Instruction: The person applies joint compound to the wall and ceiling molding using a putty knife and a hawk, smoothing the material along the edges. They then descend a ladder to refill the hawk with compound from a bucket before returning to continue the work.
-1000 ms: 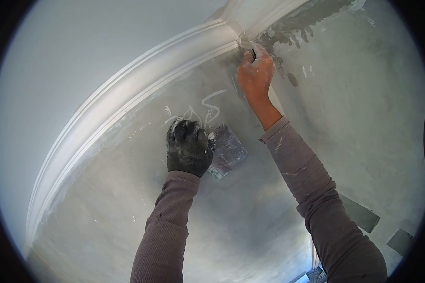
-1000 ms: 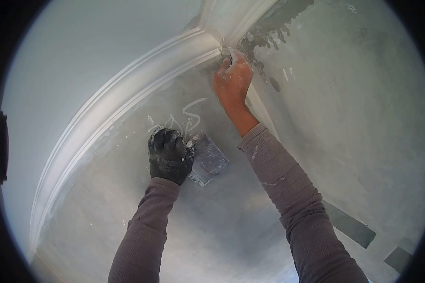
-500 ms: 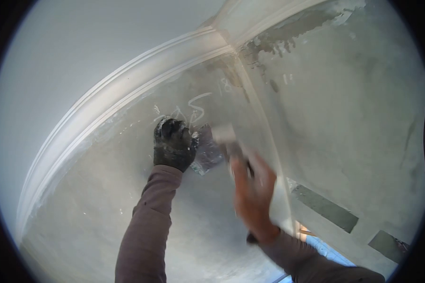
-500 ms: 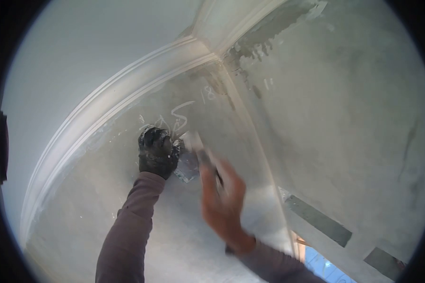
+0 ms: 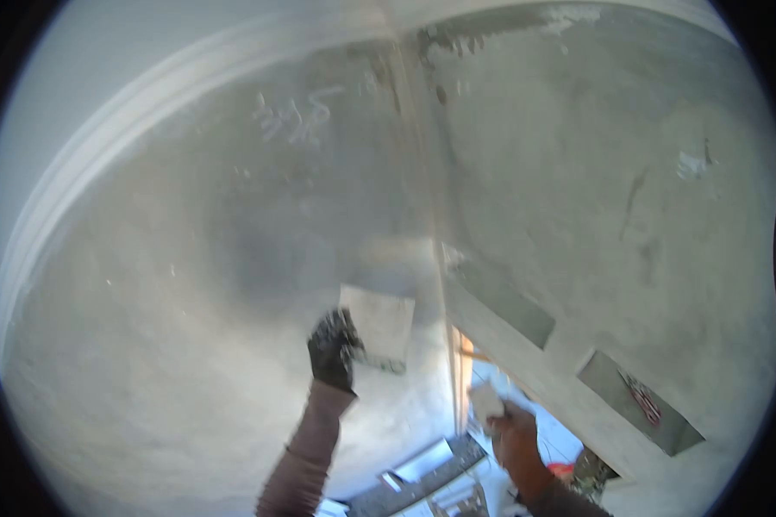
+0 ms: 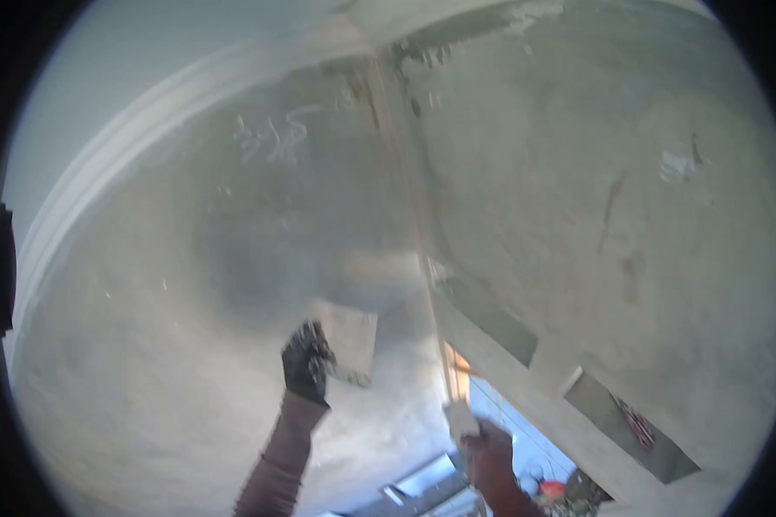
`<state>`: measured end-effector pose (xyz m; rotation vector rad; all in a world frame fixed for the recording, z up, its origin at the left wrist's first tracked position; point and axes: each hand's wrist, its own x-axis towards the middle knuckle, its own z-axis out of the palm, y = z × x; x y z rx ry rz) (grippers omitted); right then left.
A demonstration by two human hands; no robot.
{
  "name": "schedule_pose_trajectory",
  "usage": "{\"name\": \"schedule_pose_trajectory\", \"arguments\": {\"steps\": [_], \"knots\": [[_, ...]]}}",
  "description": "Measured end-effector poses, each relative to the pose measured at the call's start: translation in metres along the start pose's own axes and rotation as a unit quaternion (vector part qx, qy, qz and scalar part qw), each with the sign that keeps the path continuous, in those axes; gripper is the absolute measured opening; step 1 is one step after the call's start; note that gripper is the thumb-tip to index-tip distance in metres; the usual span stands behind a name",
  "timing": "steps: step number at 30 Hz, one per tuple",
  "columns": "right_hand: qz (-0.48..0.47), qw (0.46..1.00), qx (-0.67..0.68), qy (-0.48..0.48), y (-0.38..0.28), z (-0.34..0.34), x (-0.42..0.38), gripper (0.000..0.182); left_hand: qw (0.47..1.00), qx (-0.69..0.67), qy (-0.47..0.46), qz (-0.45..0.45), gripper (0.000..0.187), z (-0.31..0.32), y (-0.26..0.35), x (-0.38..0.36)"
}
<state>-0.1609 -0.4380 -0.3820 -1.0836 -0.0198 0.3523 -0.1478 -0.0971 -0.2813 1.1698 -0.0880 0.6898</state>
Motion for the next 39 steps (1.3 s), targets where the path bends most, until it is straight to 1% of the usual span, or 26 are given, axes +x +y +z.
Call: {"name": "schedule_pose_trajectory", "arguments": {"steps": [1, 2, 3, 4, 5, 7, 8, 10, 11, 13, 14, 18, 19, 21, 22, 25, 27, 28, 29, 31, 32, 33, 35, 36, 38, 39], "knots": [[-0.058, 0.998, 0.015, -0.018, -0.034, 0.013, -0.007, 0.043, 0.987, -0.119, 0.07, -0.08, 0.028, 0.024, -0.006, -0.052], [-0.137, 0.99, -0.003, -0.016, -0.04, 0.012, -0.001, 0.039, 0.973, -0.188, 0.048, -0.125, 0.029, 0.029, -0.021, -0.092], [-0.242, 0.954, -0.177, -0.005, -0.046, 0.009, 0.0, 0.036, 0.967, -0.188, 0.093, -0.146, 0.032, 0.036, -0.039, -0.13], [-0.256, 0.948, -0.186, -0.027, -0.068, 0.022, -0.012, 0.036, 0.97, -0.187, 0.086, -0.132, 0.03, 0.055, -0.045, -0.164], [-0.272, 0.923, -0.273, 0.009, -0.062, 0.017, -0.014, 0.038, 0.973, -0.186, 0.078, -0.114, 0.029, 0.076, -0.042, -0.193], [-0.203, 0.974, 0.056, -0.081, -0.084, 0.052, -0.035, 0.036, 0.894, -0.372, 0.104, -0.227, 0.026, 0.111, -0.025, -0.224], [-0.198, 0.975, 0.05, -0.083, -0.082, 0.055, -0.046, 0.036, 0.919, -0.279, 0.179, -0.213, 0.028, 0.139, -0.015, -0.239], [-0.193, 0.976, -0.044, -0.09, -0.075, 0.056, -0.067, 0.036, 0.924, -0.294, 0.162, -0.182, 0.025, 0.147, -0.02, -0.257], [-0.188, 0.976, -0.048, -0.093, -0.07, 0.057, -0.075, 0.036, 0.943, -0.24, 0.168, -0.16, 0.025, 0.15, -0.019, -0.26], [-0.289, 0.932, -0.185, -0.121, -0.06, 0.059, -0.086, 0.035, 0.969, -0.129, 0.175, -0.115, 0.023, 0.156, -0.017, -0.259], [-0.29, 0.932, -0.174, -0.133, -0.051, 0.051, -0.086, 0.032, 0.979, -0.068, 0.173, -0.087, 0.023, 0.158, -0.023, -0.255], [-0.308, 0.901, -0.237, -0.191, -0.033, 0.029, -0.093, 0.035, 0.966, -0.158, 0.157, -0.128, 0.024, 0.134, -0.009, -0.246], [-0.306, 0.901, -0.239, -0.193, -0.026, 0.023, -0.094, 0.035, 0.989, 0.019, 0.122, -0.078, 0.028, 0.133, 0.002, -0.241], [-0.27, 0.916, -0.265, -0.135, -0.016, 0.013, -0.094, 0.034, 0.966, 0.249, 0.067, 0.0, 0.029, 0.126, 0.011, -0.238], [-0.184, 0.947, -0.243, -0.104, -0.02, 0.009, -0.095, 0.031, 0.966, 0.25, 0.071, 0.0, 0.029, 0.126, 0.011, -0.241], [-0.142, 0.98, -0.098, -0.095, -0.026, 0.013, -0.081, 0.033, 0.982, 0.171, 0.081, -0.005, 0.024, 0.124, 0.002, -0.262], [-0.099, 0.987, -0.046, -0.117, -0.029, 0.02, -0.081, 0.033, 0.981, 0.143, 0.084, -0.099, 0.022, 0.123, -0.023, -0.285], [-0.058, 0.988, 0.006, -0.14, -0.028, 0.023, -0.081, 0.034, 0.978, 0.076, 0.142, -0.134, 0.02, 0.132, -0.035, -0.288], [-0.058, 0.988, 0.005, -0.14, -0.023, 0.022, -0.085, 0.034, 0.978, 0.076, 0.142, -0.134, 0.02, 0.129, -0.039, -0.29], [-0.12, 0.974, -0.115, -0.155, -0.009, 0.021, -0.09, 0.033, 0.982, 0.088, 0.126, -0.108, 0.021, 0.117, -0.038, -0.288], [-0.191, 0.937, -0.22, -0.192, -0.01, 0.018, -0.088, 0.03, 0.938, 0.329, 0.102, 0.047, 0.02, 0.109, -0.036, -0.28], [-0.19, 0.937, -0.219, -0.196, -0.003, 0.009, -0.085, 0.03, 0.973, 0.022, 0.214, -0.084, 0.016, 0.097, -0.05, -0.274], [-0.224, 0.924, -0.261, -0.166, 0.027, -0.019, -0.085, 0.029, 0.959, 0.174, 0.221, -0.024, 0.011, 0.065, -0.049, -0.262], [-0.137, 0.953, -0.229, -0.143, 0.032, -0.037, -0.081, 0.028, 0.958, 0.174, 0.226, -0.022, 0.011, 0.052, -0.044, -0.26], [-0.034, 0.988, -0.126, -0.082, 0.002, -0.024, -0.084, 0.027, 0.849, 0.487, 0.191, 0.077, 0.009, 0.033, -0.036, -0.257], [-0.001, 0.992, -0.109, -0.068, -0.015, -0.019, -0.085, 0.028, 0.849, 0.487, 0.191, 0.075, 0.009, 0.037, -0.029, -0.256]]}}
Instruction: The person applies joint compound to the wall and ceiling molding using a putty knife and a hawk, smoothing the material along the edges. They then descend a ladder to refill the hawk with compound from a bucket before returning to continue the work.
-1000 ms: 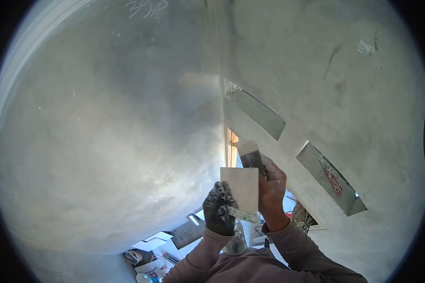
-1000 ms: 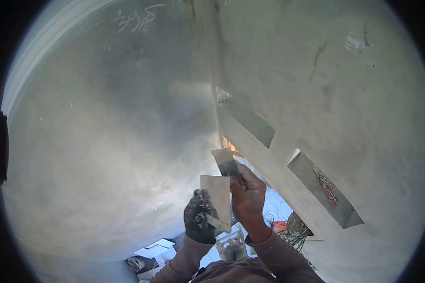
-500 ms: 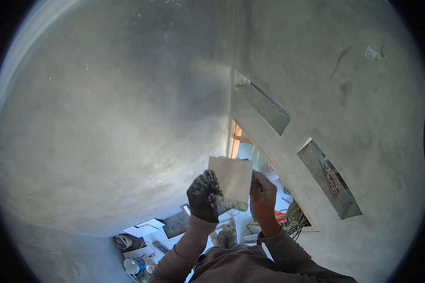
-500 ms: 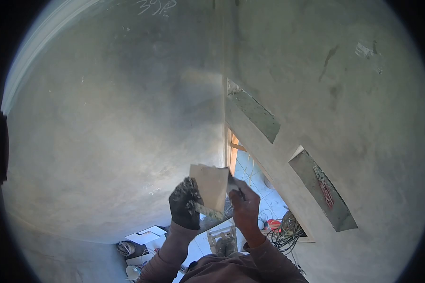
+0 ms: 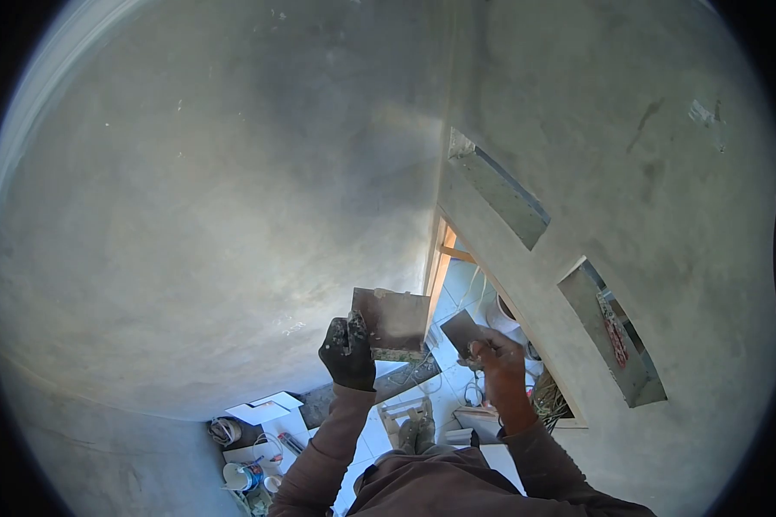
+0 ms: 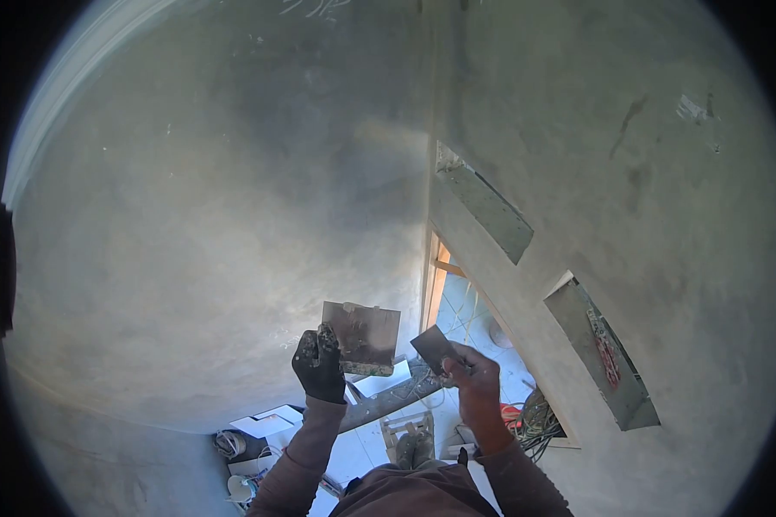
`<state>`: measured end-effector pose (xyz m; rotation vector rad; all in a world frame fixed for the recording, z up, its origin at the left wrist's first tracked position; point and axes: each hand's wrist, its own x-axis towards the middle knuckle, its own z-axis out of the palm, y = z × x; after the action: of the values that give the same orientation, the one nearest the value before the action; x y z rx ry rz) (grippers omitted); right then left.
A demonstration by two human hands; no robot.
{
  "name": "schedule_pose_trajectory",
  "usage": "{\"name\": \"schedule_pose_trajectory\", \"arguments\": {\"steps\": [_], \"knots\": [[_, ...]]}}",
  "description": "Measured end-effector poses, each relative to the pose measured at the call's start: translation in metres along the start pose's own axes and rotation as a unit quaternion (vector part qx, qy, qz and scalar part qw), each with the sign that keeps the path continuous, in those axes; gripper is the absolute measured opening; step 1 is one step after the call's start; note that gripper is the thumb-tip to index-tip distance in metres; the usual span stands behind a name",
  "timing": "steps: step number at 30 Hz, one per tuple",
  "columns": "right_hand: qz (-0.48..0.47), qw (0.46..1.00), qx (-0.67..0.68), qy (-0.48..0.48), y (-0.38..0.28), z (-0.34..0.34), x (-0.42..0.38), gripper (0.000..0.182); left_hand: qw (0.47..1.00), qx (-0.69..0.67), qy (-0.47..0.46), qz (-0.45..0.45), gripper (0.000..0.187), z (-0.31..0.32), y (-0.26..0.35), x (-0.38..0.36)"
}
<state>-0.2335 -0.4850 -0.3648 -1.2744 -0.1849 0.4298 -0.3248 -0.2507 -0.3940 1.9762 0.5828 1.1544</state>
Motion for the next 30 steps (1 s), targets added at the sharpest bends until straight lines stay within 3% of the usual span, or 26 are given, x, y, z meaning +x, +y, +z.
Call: {"name": "schedule_pose_trajectory", "arguments": {"steps": [3, 5, 6, 8, 11, 14, 16, 18, 20, 22, 23, 24, 25, 26, 27, 28, 29, 30], "knots": [[0.015, 0.999, -0.01, -0.027, -0.009, 0.005, 0.003, 0.024, 0.999, -0.011, 0.022, -0.044, 0.018, -0.008, 0.027, -0.002], [-0.004, 0.999, -0.036, -0.025, -0.005, 0.014, 0.006, 0.019, 0.996, 0.039, 0.053, 0.058, 0.025, -0.005, 0.03, -0.005], [-0.005, 0.999, -0.037, -0.024, 0.0, 0.016, 0.008, 0.019, 0.996, 0.037, 0.053, 0.058, 0.025, -0.005, 0.029, -0.008], [-0.033, 0.996, -0.081, 0.029, 0.006, 0.022, 0.01, 0.015, 1.0, -0.007, 0.028, -0.011, 0.026, -0.007, 0.028, -0.015], [-0.016, 0.998, -0.066, 0.018, 0.006, 0.035, 0.006, 0.012, 0.999, 0.013, -0.029, -0.03, 0.023, -0.014, 0.03, -0.019], [0.0, 0.998, -0.056, -0.004, 0.01, 0.047, 0.004, 0.009, 0.996, -0.018, -0.08, 0.045, 0.021, -0.014, 0.023, -0.028], [0.001, 0.999, -0.048, -0.011, 0.003, 0.058, 0.002, 0.009, 0.995, -0.019, -0.096, 0.033, 0.016, -0.013, 0.02, -0.035], [0.003, 0.999, -0.041, -0.018, -0.001, 0.064, 0.005, 0.009, 0.979, 0.064, -0.151, 0.117, 0.012, -0.015, 0.022, -0.04], [-0.017, 0.998, -0.06, -0.016, -0.002, 0.066, 0.011, 0.01, 0.983, 0.053, -0.134, 0.111, 0.012, -0.016, 0.005, -0.053], [-0.014, 1.0, -0.012, -0.008, -0.006, 0.066, 0.021, 0.012, 0.951, 0.263, -0.123, 0.109, 0.015, -0.021, -0.017, -0.054], [-0.005, 0.999, 0.037, 0.002, -0.007, 0.065, 0.024, 0.015, 0.966, -0.01, -0.078, -0.246, 0.024, -0.022, -0.017, -0.054], [-0.009, 0.999, 0.039, 0.003, -0.007, 0.065, 0.027, 0.015, 0.967, -0.011, -0.079, -0.242, 0.024, -0.025, -0.017, -0.055], [-0.018, 0.999, 0.028, 0.011, -0.006, 0.064, 0.029, 0.019, 0.925, -0.194, -0.077, -0.317, 0.026, -0.029, -0.019, -0.057], [-0.026, 0.999, 0.017, 0.017, -0.004, 0.063, 0.032, 0.023, 0.844, -0.371, -0.072, -0.38, 0.028, -0.032, -0.018, -0.06], [-0.046, 0.999, -0.001, 0.021, 0.002, 0.063, 0.033, 0.026, 0.776, -0.46, -0.079, -0.424, 0.023, -0.032, -0.016, -0.066], [-0.046, 0.999, -0.002, 0.019, 0.013, 0.06, 0.034, 0.026, 0.777, -0.461, -0.076, -0.423, 0.023, -0.027, -0.013, -0.075], [-0.067, 0.995, -0.067, 0.035, 0.024, 0.058, 0.035, 0.024, 0.882, -0.356, -0.123, -0.285, 0.023, -0.018, -0.01, -0.085], [-0.088, 0.986, -0.132, 0.051, 0.033, 0.056, 0.035, 0.022, 0.948, -0.235, -0.166, -0.135, 0.024, -0.01, -0.008, -0.092]]}}
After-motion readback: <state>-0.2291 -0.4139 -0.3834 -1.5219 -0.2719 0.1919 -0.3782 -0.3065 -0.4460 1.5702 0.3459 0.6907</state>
